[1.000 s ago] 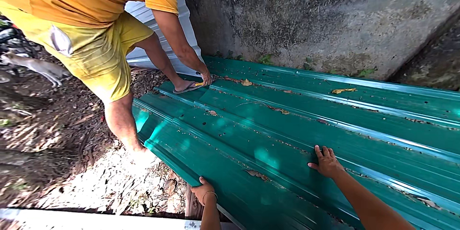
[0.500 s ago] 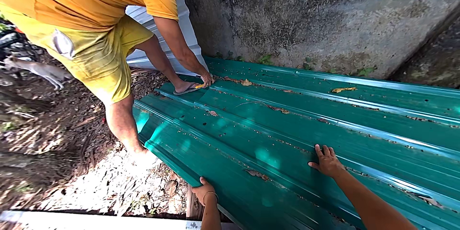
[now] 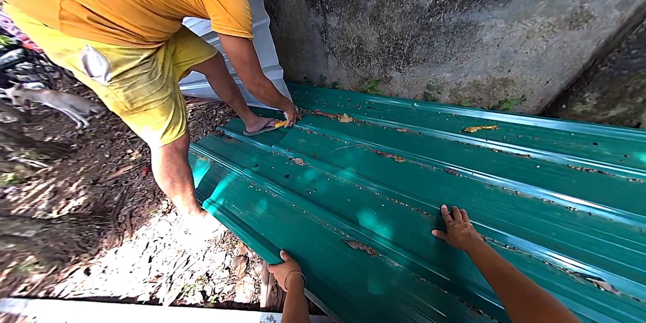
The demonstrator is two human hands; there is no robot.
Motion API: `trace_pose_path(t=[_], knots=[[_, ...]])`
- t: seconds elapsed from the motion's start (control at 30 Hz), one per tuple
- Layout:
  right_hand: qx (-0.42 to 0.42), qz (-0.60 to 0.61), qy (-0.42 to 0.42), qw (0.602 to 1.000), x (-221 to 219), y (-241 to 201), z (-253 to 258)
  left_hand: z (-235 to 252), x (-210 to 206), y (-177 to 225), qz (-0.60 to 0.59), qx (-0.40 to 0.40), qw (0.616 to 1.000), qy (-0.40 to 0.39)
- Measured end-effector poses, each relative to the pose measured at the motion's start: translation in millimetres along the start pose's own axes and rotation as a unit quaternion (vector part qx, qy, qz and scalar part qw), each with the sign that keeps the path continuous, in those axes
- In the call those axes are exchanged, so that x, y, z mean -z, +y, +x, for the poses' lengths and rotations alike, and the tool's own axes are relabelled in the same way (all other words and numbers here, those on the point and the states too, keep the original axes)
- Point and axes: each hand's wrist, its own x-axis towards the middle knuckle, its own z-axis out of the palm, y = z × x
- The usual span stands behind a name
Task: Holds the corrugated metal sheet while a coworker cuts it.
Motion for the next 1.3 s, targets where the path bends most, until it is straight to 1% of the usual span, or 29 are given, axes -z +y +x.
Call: trace_pose_path(t=[0.63, 0.87, 0.93, 1.0, 1.07, 1.13, 1.2, 1.23, 1.3], knots=[[0.003, 0.006, -0.006, 1.0, 3.2, -1.1, -2.9, -3.8, 1.5, 1.0, -0.004, -0.002, 1.0, 0.007], [0.01, 0.011, -0.007, 1.0, 0.3, 3.8, -1.8, -14.7, 18.3, 12.2, -0.016, -0.007, 1.0, -0.001], [0.029, 0.035, 0.009, 0.999, 4.6, 2.8, -5.7, -16.2, 22.4, 19.8, -0.015, -0.007, 1.0, -0.01], [0.056, 0.075, 0.052, 0.994, 7.9, -7.1, -22.0, -16.0, 26.2, 24.9, -0.011, -0.006, 1.0, -0.017], [0.078, 0.122, 0.065, 0.987, 27.5, -27.8, -47.7, -16.4, 28.8, 26.1, -0.005, 0.0, 0.999, -0.037], [0.09, 0.164, 0.02, 0.982, 71.8, -62.1, -78.4, -15.3, 36.4, 25.3, -0.018, 0.004, 0.998, -0.068], [0.111, 0.182, -0.034, 0.976, 117.3, -92.9, -113.5, -14.2, 50.1, 26.3, -0.035, -0.002, 0.993, -0.11], [0.127, 0.181, -0.055, 0.974, 135.7, -105.4, -134.5, -15.0, 60.8, 28.2, -0.031, -0.006, 0.99, -0.136], [0.172, 0.149, -0.1, 0.968, 156.6, -120.7, -186.8, -20.4, 93.1, 32.3, -0.012, -0.016, 0.979, -0.202]])
